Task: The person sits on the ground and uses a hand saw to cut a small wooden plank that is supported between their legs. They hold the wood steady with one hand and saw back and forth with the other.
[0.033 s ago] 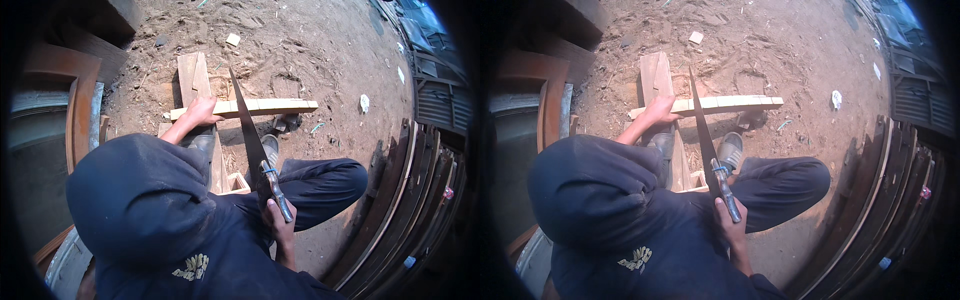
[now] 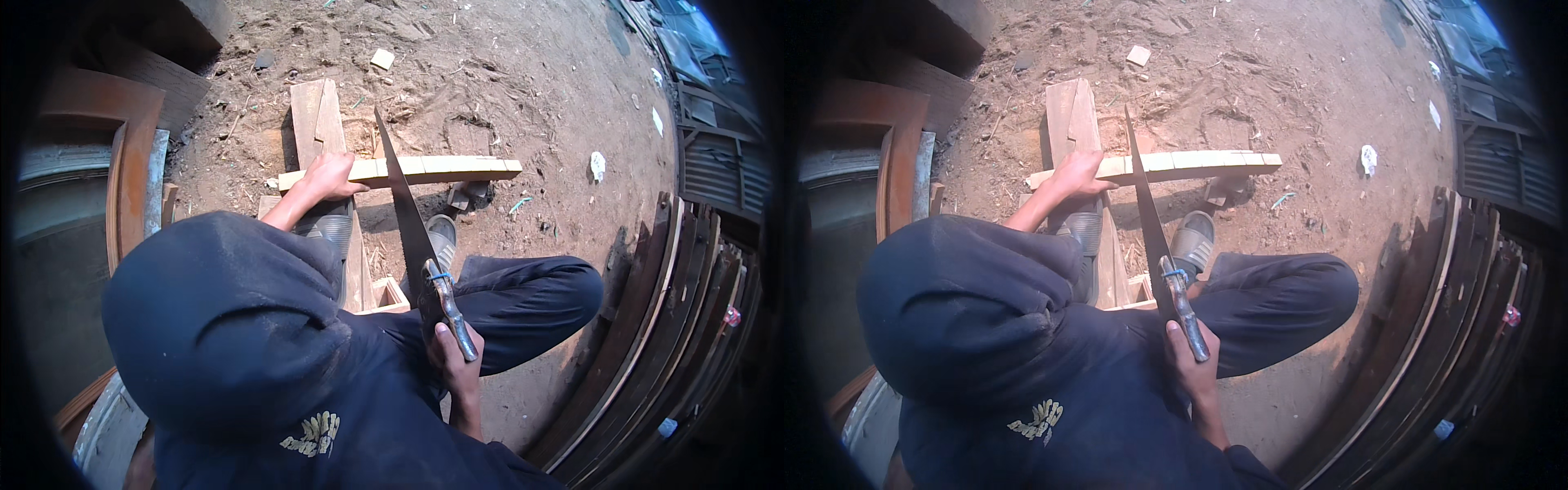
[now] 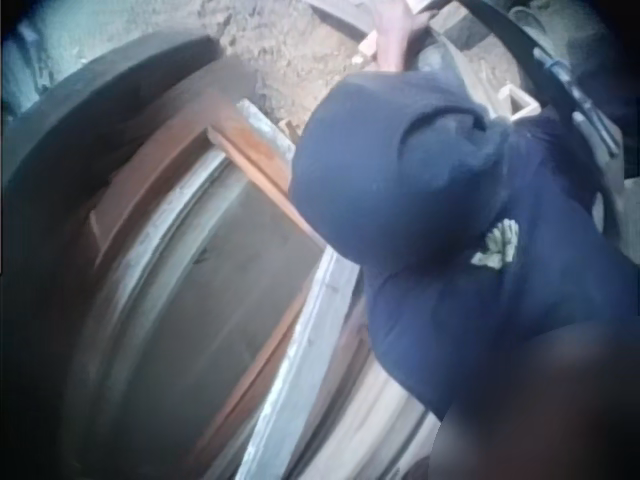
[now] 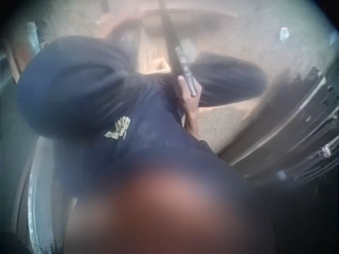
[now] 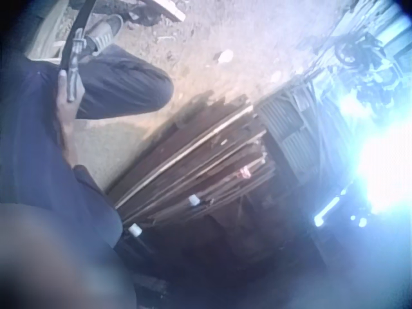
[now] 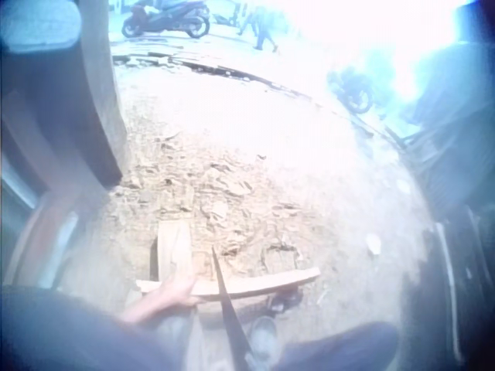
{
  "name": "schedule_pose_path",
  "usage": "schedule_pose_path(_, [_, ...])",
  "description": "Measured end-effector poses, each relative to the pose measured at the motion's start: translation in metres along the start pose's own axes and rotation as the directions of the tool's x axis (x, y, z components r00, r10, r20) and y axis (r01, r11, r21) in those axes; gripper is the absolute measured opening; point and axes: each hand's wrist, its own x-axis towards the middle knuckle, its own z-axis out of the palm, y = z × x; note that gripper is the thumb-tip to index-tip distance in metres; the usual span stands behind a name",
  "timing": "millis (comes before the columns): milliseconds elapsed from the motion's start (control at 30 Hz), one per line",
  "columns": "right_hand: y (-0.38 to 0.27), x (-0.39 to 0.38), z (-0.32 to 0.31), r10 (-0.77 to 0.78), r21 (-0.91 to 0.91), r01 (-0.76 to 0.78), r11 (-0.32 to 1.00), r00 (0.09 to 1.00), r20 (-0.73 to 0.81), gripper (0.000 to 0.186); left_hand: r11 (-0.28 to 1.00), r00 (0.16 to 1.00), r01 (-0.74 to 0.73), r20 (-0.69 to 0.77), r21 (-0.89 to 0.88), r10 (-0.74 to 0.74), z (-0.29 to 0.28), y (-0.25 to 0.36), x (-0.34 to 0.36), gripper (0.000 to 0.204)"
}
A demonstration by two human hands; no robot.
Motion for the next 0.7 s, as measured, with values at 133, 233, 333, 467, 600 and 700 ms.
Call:
schedule_pose_path(133, [-0.001,-0.005,0.002,0.059,-0.021,-0.059,0.998,0.998,0.007,0.017,0.992,0.991,0.113,0.066,0.063,-0.117,-0.005,0.010,0.003,0.069])
schedule_pose_path(233, [-0.002,0.000,0.003,0.048,-0.098,-0.047,0.994,0.999,0.007,0.017,0.981,0.979,0.174,0.094,0.083,-0.182,-0.010,0.013,0.009,0.071])
schedule_pose_path(333, [-0.005,-0.008,0.004,0.089,-0.110,-0.092,0.990,0.996,-0.027,0.018,0.983,0.983,0.164,0.072,0.080,-0.169,-0.006,0.012,0.009,0.070])
schedule_pose_path(467, [-0.006,-0.004,0.002,0.057,-0.203,-0.050,0.978,0.998,0.028,0.021,0.981,0.977,0.180,0.107,0.070,-0.187,-0.006,0.012,0.011,0.066])
schedule_pose_path(600, [-0.016,0.008,0.004,0.127,-0.199,-0.120,0.973,0.992,0.023,0.021,0.977,0.972,0.201,0.111,0.068,-0.208,-0.008,0.009,0.009,0.063])
schedule_pose_path(700, [-0.026,-0.010,0.004,0.102,-0.268,-0.103,0.958,0.995,-0.019,0.022,0.984,0.983,0.170,0.067,0.057,-0.174,-0.003,0.013,0.011,0.061])
